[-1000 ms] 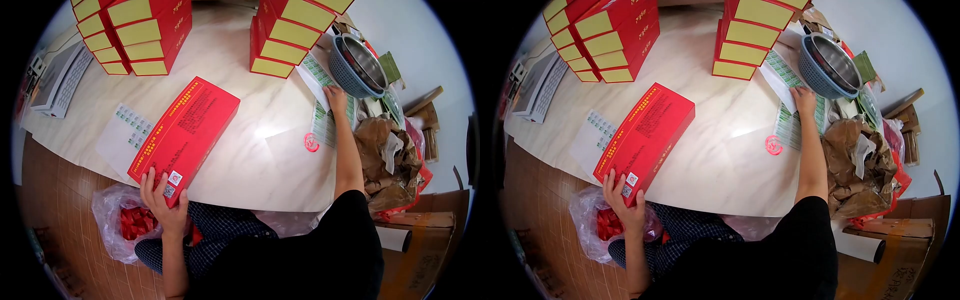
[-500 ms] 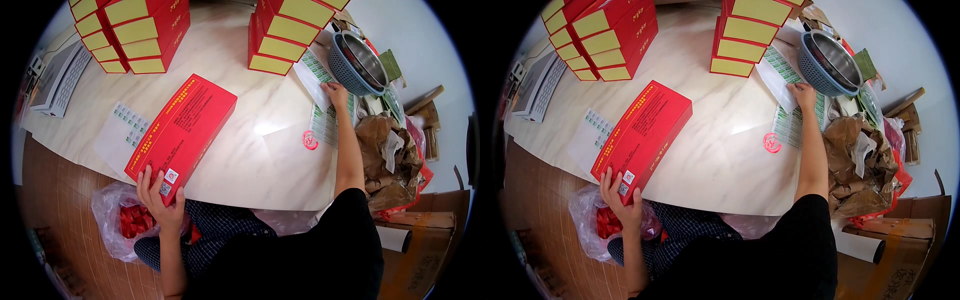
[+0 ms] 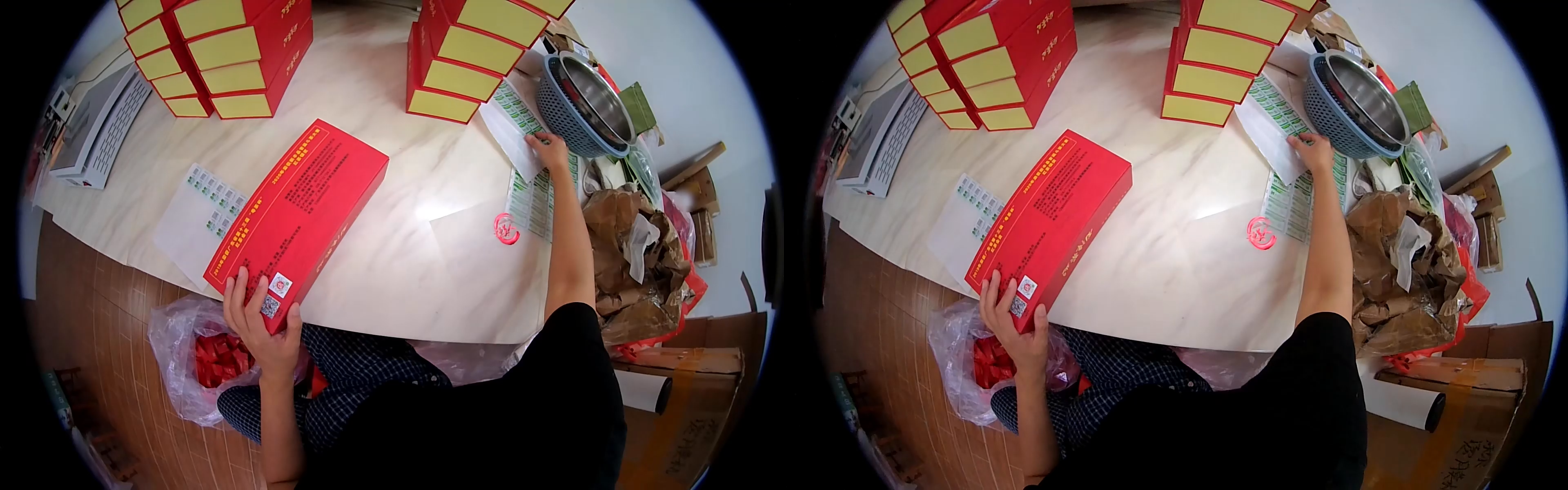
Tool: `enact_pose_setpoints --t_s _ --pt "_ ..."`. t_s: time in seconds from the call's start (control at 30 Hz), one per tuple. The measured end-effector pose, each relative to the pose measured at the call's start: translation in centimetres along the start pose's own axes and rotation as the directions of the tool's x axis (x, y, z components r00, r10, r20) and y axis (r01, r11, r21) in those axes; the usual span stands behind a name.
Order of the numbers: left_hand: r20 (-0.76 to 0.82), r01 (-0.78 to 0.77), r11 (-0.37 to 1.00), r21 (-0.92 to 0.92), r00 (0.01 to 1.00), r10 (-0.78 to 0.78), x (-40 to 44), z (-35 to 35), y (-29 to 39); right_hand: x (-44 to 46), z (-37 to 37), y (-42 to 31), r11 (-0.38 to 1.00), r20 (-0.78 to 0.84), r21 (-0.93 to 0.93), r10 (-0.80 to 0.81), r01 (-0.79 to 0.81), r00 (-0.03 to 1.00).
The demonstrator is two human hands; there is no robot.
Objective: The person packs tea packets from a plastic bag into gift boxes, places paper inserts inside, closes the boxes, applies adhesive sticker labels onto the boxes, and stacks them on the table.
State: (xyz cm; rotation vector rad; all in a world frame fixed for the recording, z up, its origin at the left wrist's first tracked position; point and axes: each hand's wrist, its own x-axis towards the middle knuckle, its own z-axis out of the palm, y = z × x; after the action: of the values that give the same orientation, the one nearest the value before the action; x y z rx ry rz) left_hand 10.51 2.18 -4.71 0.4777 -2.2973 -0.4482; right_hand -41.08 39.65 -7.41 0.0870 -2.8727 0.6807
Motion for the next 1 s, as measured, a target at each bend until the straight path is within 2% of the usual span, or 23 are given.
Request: enact_pose_setpoints --t_s 0.33,0.53,0.6,0.73,0.8,0.83,0.9,0.93,1.0 --pt "0.001 -0.004 1.0 -0.006 1.0 0.004 0.0 0.0 0.0 0.1 0.2 0.4 0.998 -0.005 0.047 -0.052 0.052 0.999" --pt "-0.001 -0.006 1.0 -0.001 1.0 0.006 0.0 0.0 -0.1 -0.5 0.7 -0.1 1.0 -0.053 0.009 -0.004 0.005 0.999" --pt "-0.002 -0.005 1.0 0.001 1.0 0.005 0.0 0.1 -0.1 -0.6 1.3 0.0 0.997 -0.175 -0.073 -0.009 -0.003 0.985" --pt "-0.007 -0.004 1.0 -0.003 1.0 0.004 0.0 0.1 -0.1 0.4 1.3 0.6 0.997 -0.193 -0.054 0.047 -0.058 0.98" --pt "-0.009 -0.005 1.0 -0.009 1.0 0.005 0.0 0.1 -0.2 0.4 1.3 0.7 0.999 -0.309 -0.017 0.023 -0.03 0.951" --pt "-0.012 -0.005 1.0 -0.014 1.0 0.005 -0.1 0.1 -0.2 0.5 1.3 0.7 0.999 -0.309 -0.018 0.021 -0.027 0.951" --pt "-0.009 0.003 1.0 -0.013 1.0 -0.003 0.0 0.0 0.0 0.6 1.5 0.9 0.995 -0.435 0.05 0.1 -0.087 0.895" --pt "-0.005 0.008 1.0 -0.013 1.0 -0.008 0.0 0.0 0.0 0.8 1.6 1.2 0.995 -0.435 0.049 0.097 -0.085 0.895" --pt "-0.007 0.006 1.0 -0.017 1.0 -0.006 -0.1 0.0 -0.1 1.5 1.7 2.4 0.966 -0.446 0.198 0.242 -0.169 0.862"
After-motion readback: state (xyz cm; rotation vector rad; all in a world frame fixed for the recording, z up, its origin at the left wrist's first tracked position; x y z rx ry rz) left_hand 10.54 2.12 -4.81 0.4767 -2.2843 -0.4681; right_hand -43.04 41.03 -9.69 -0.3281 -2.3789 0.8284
